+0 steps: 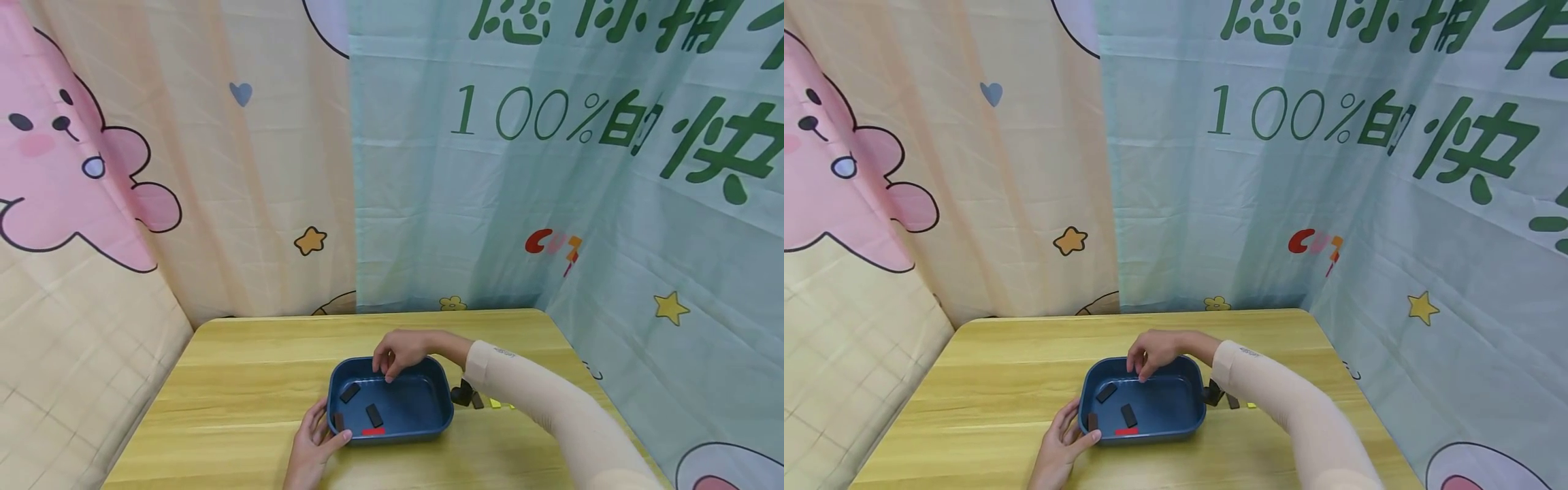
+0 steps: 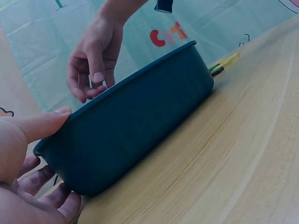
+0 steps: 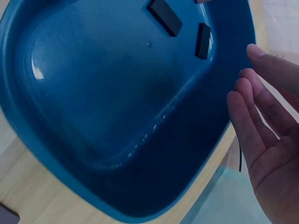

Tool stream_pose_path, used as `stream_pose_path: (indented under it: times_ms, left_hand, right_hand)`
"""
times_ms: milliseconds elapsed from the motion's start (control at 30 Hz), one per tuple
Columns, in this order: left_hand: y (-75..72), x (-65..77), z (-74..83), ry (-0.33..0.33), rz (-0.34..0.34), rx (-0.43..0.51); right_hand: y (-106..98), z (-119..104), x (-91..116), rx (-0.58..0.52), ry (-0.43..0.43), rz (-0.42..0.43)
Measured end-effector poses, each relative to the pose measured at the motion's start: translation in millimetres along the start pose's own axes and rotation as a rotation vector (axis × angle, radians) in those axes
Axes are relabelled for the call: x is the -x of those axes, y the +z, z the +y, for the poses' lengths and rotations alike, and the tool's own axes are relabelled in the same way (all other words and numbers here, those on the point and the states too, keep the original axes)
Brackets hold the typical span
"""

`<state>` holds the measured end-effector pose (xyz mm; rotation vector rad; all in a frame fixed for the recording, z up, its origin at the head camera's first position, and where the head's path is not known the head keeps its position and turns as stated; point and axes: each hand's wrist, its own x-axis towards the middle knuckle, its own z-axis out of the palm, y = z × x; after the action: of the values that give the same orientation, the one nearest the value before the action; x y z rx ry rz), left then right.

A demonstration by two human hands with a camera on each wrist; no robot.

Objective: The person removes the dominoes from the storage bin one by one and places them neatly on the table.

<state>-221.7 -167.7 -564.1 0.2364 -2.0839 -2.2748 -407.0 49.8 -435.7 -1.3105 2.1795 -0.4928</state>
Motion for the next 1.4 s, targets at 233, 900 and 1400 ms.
stream_pose_path:
  times_ms: [233, 900, 1400]
  left_hand:
    - [-1.7, -0.1, 2.0, 0.002, 0.008, -0.001]
    - [0.7, 2.2, -0.9, 0.026, -0.010, -0.004]
    - [0.0, 3.4, -0.5, 0.047, -0.023, 0.013]
  right_hand:
    - [9, -4, -20, 0.034, 0.002, -0.071]
    - [44, 12, -51, 0.102, -0.065, -0.265]
    - [62, 12, -58, 0.237, -0.079, -0.258]
